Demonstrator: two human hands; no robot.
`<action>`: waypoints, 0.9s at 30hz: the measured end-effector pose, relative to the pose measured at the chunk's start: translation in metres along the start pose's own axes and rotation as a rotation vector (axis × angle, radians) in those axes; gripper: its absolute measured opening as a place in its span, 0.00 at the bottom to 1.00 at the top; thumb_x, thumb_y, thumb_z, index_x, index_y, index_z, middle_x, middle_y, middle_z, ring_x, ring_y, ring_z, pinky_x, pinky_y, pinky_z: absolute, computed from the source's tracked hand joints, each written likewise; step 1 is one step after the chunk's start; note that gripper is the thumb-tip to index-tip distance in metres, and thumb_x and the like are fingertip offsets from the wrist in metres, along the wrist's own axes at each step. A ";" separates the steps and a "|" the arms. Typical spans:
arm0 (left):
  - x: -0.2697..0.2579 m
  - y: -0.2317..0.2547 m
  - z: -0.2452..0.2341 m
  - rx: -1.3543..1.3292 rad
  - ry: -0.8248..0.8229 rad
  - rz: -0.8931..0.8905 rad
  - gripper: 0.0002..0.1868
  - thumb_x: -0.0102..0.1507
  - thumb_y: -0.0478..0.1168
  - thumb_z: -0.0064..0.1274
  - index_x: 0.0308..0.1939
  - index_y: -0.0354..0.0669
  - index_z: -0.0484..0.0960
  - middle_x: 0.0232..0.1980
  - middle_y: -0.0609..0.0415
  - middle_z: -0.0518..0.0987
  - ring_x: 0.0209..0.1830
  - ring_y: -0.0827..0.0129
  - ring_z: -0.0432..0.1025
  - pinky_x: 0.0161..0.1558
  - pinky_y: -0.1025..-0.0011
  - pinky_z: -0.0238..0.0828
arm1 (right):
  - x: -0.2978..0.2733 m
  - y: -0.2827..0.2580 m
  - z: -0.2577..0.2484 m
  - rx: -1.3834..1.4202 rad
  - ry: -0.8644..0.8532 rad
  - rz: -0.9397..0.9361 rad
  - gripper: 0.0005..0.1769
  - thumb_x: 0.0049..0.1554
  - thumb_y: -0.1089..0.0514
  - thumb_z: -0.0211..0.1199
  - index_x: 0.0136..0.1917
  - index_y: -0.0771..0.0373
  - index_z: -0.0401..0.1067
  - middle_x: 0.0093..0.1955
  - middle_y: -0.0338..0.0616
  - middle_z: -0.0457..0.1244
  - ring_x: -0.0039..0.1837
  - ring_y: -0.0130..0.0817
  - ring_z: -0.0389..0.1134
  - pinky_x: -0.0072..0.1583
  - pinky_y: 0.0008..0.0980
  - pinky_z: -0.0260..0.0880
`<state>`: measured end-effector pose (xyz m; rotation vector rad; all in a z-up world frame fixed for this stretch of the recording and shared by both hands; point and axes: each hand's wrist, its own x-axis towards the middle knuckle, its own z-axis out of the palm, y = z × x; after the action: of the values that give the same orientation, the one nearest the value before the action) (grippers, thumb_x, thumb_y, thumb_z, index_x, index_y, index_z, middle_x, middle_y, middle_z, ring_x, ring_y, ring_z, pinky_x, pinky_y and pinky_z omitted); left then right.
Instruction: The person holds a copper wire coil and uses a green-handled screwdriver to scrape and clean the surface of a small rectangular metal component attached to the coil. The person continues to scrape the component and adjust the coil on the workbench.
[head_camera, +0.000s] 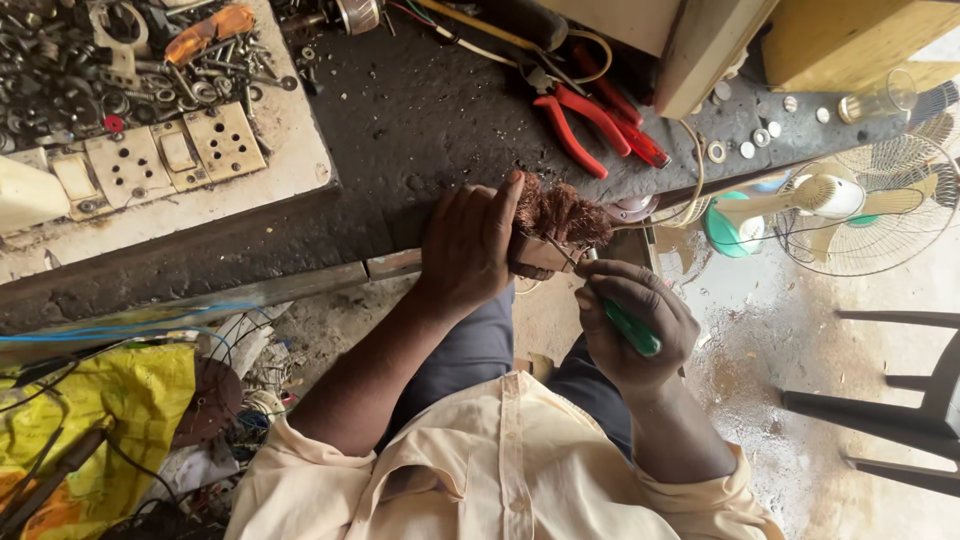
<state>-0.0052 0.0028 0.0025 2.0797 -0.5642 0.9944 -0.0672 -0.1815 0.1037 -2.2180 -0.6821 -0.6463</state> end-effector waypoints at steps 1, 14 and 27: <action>-0.001 -0.001 0.001 -0.003 -0.003 -0.002 0.34 0.69 0.27 0.45 0.78 0.34 0.52 0.48 0.46 0.73 0.46 0.55 0.71 0.54 0.56 0.68 | 0.002 -0.001 0.000 -0.006 -0.011 0.004 0.09 0.59 0.66 0.69 0.51 0.69 0.72 0.50 0.56 0.71 0.52 0.43 0.77 0.55 0.34 0.78; -0.004 -0.004 0.008 0.011 0.021 0.002 0.33 0.71 0.33 0.47 0.78 0.34 0.51 0.49 0.46 0.73 0.47 0.56 0.71 0.54 0.56 0.70 | 0.030 -0.003 0.015 -0.180 -0.190 -0.058 0.16 0.53 0.65 0.77 0.53 0.65 0.74 0.54 0.51 0.70 0.54 0.45 0.75 0.54 0.35 0.76; -0.009 -0.007 0.012 0.026 -0.009 -0.020 0.34 0.73 0.28 0.43 0.81 0.37 0.47 0.47 0.48 0.73 0.46 0.59 0.70 0.53 0.58 0.70 | 0.023 0.039 -0.023 0.076 0.164 0.104 0.07 0.69 0.70 0.65 0.59 0.72 0.72 0.57 0.55 0.69 0.59 0.37 0.74 0.62 0.32 0.77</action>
<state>-0.0003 -0.0019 -0.0130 2.1095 -0.5370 0.9865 -0.0307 -0.2159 0.1131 -2.0883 -0.4969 -0.7280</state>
